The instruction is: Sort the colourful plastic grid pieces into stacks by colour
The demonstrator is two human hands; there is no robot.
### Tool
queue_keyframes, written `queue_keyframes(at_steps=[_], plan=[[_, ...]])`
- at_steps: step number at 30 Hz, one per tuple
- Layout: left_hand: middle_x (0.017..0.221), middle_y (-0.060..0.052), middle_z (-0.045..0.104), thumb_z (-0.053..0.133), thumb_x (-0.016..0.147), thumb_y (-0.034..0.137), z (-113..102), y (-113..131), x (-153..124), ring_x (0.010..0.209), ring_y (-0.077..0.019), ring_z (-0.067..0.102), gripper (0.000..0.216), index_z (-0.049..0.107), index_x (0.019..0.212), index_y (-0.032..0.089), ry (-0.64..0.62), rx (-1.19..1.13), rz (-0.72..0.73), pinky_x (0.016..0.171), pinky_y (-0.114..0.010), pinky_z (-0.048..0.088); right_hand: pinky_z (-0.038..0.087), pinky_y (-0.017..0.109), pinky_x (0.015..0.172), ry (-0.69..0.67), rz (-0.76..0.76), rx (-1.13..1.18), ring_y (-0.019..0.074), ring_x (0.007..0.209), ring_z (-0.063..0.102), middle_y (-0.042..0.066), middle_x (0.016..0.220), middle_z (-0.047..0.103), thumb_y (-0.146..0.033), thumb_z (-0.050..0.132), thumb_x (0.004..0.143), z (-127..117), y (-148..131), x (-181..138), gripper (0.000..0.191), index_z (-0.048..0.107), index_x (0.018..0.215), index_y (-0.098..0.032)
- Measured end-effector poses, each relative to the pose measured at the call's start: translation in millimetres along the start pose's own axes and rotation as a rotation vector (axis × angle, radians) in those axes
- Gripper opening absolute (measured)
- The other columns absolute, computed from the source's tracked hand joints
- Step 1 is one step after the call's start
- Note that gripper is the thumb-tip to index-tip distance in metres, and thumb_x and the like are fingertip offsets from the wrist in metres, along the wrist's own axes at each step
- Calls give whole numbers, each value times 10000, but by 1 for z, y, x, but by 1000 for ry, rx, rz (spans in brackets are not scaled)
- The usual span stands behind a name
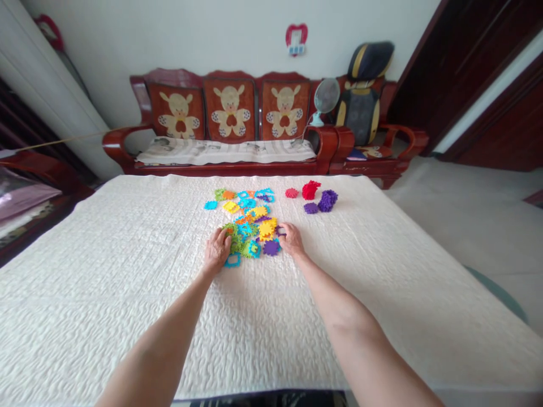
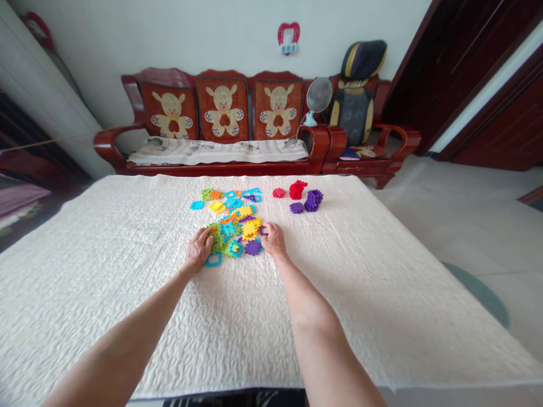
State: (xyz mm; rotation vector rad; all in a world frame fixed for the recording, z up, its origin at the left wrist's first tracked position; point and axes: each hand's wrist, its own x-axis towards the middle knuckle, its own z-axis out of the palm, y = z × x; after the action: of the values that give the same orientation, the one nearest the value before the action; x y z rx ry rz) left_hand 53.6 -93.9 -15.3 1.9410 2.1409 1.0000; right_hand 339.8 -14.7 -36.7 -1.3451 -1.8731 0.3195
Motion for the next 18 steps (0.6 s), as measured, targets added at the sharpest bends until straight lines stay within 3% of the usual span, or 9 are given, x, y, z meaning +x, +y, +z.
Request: queue_keyframes(at_steps=[18], plan=[[1359, -163, 607, 377, 993, 346, 2, 5, 0, 1239, -291, 592, 452, 625, 1323, 161, 3, 16, 29, 1062, -441, 461, 472, 426, 1085, -11, -22, -22, 247, 1131, 643, 113, 1180, 719, -99, 549, 688, 3, 6, 1, 303, 749, 902, -179]])
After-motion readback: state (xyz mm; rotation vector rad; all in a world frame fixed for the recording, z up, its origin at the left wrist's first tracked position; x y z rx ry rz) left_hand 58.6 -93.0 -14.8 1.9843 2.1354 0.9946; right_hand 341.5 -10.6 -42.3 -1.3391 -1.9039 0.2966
